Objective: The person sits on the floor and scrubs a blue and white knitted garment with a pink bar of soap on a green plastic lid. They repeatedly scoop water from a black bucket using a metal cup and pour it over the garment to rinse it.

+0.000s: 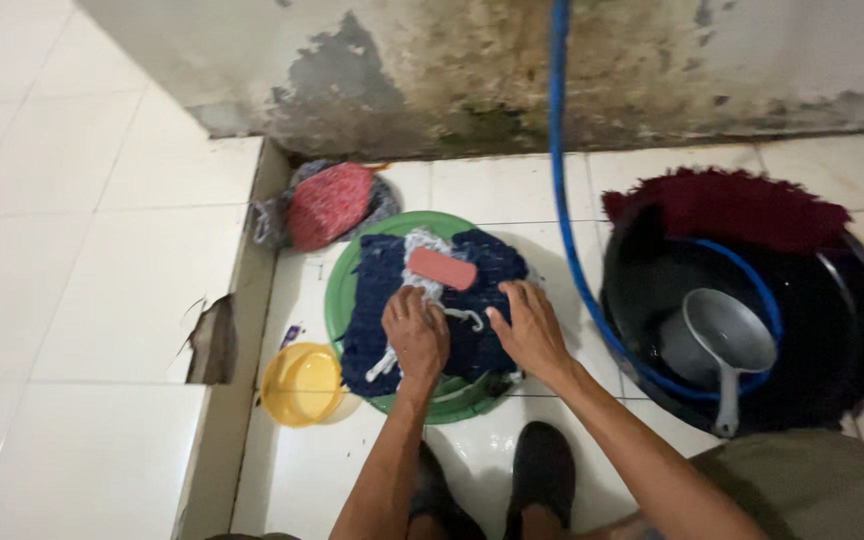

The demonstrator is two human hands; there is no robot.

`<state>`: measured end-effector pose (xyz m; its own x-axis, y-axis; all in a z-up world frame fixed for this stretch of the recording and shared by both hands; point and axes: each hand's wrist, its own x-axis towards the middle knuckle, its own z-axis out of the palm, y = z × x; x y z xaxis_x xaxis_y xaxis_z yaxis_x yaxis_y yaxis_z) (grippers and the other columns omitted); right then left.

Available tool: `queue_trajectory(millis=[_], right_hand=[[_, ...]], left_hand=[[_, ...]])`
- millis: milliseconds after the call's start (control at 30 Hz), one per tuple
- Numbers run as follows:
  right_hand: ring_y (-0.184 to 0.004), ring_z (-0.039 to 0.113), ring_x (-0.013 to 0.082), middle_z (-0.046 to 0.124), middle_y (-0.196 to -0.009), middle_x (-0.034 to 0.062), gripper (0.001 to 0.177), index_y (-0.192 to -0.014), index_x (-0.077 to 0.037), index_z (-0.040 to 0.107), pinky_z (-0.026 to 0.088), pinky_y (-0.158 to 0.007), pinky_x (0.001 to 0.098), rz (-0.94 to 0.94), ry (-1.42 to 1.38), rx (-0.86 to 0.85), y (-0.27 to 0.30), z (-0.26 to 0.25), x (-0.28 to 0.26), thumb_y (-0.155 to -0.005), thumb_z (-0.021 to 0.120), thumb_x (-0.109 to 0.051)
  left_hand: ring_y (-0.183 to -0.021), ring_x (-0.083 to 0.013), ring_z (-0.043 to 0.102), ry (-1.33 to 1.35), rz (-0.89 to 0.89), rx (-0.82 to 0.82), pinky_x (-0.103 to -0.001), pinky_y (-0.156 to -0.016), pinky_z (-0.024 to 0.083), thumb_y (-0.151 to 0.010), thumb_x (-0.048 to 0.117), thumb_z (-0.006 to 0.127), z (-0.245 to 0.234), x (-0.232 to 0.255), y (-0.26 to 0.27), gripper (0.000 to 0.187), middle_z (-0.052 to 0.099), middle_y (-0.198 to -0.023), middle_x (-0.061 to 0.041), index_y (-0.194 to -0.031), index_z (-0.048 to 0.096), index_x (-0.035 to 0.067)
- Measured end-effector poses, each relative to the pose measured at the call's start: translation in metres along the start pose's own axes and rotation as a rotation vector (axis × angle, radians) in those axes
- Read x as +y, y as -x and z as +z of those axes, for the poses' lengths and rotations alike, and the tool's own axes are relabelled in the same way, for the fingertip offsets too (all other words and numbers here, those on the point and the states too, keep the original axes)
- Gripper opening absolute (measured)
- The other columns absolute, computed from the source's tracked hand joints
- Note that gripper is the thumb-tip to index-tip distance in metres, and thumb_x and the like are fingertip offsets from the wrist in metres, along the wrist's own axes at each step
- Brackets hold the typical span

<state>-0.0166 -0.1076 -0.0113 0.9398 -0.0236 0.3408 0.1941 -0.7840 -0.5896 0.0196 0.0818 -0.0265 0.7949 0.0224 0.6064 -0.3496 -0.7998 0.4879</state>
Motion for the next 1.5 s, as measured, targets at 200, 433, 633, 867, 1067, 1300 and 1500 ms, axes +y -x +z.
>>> queue_trajectory(millis=[200, 433, 633, 867, 1067, 1300, 1500], right_hand=[[-0.129, 0.043, 0.0474, 0.046, -0.144, 0.0308, 0.073, -0.142, 0.006, 0.044, 0.035, -0.103, 0.0562, -0.179, 0.110, -0.004, -0.037, 0.054, -0.006, -0.087, 0.072, -0.033], [-0.118, 0.051, 0.0433, 0.054, -0.129, 0.0240, 0.063, -0.137, -0.002, 0.045, 0.040, -0.099, 0.0568, -0.079, 0.179, -0.121, -0.058, 0.087, -0.002, -0.086, 0.069, -0.029], [-0.105, 0.052, 0.0441, 0.055, -0.118, 0.0278, 0.071, -0.142, 0.005, 0.044, 0.042, -0.091, 0.0548, -0.247, 0.097, 0.007, -0.058, 0.090, -0.021, -0.082, 0.066, -0.027], [-0.098, 0.055, 0.0408, 0.057, -0.106, 0.0222, 0.066, -0.143, -0.004, 0.051, 0.044, -0.084, 0.0529, -0.304, 0.159, -0.202, -0.056, 0.098, -0.034, -0.085, 0.063, -0.032], [-0.097, 0.053, 0.0422, 0.057, -0.108, 0.0241, 0.068, -0.147, -0.010, 0.052, 0.043, -0.080, 0.0542, -0.187, 0.325, -0.099, -0.105, 0.104, -0.006, -0.087, 0.063, -0.041], [-0.096, 0.053, 0.0407, 0.056, -0.103, 0.0218, 0.069, -0.150, -0.008, 0.049, 0.044, -0.086, 0.0531, -0.424, 0.095, -0.193, -0.077, 0.112, -0.014, -0.093, 0.059, -0.046], [-0.097, 0.053, 0.0398, 0.059, -0.106, 0.0210, 0.061, -0.147, -0.013, 0.053, 0.043, -0.081, 0.0528, -0.250, 0.374, -0.103, -0.099, 0.108, -0.013, -0.094, 0.064, -0.043]], left_hand=[[-0.146, -0.0494, 0.029, -0.271, -0.098, -0.228, -0.063, -0.117, 0.017, -0.094, 0.037, 0.061, -0.021, -0.068, 0.024, 0.067, 0.037, -0.155, -0.030, -0.145, 0.046, -0.003], [-0.151, -0.0470, 0.023, -0.282, -0.109, -0.255, -0.061, -0.121, 0.013, -0.097, 0.041, 0.053, -0.012, -0.071, 0.034, 0.071, 0.029, -0.161, -0.028, -0.153, 0.039, -0.001], [-0.154, -0.0409, 0.023, -0.328, -0.071, -0.273, -0.057, -0.124, 0.012, -0.100, 0.035, 0.046, -0.001, -0.076, 0.036, 0.067, 0.027, -0.165, -0.025, -0.155, 0.037, -0.002], [-0.155, -0.0375, 0.024, -0.299, -0.079, -0.296, -0.056, -0.125, 0.013, -0.098, 0.035, 0.048, -0.001, -0.076, 0.037, 0.068, 0.030, -0.165, -0.023, -0.154, 0.038, -0.003], [-0.155, -0.0378, 0.024, -0.261, -0.094, -0.276, -0.056, -0.125, 0.013, -0.097, 0.035, 0.048, -0.006, -0.071, 0.034, 0.070, 0.030, -0.166, -0.023, -0.156, 0.038, -0.002], [-0.155, -0.0381, 0.023, -0.276, -0.100, -0.302, -0.057, -0.125, 0.012, -0.096, 0.038, 0.049, -0.006, -0.070, 0.028, 0.072, 0.028, -0.165, -0.022, -0.155, 0.037, -0.002], [-0.155, -0.0372, 0.023, -0.231, -0.125, -0.325, -0.056, -0.125, 0.012, -0.096, 0.038, 0.049, -0.008, -0.071, 0.028, 0.072, 0.028, -0.167, -0.021, -0.156, 0.038, -0.001]])
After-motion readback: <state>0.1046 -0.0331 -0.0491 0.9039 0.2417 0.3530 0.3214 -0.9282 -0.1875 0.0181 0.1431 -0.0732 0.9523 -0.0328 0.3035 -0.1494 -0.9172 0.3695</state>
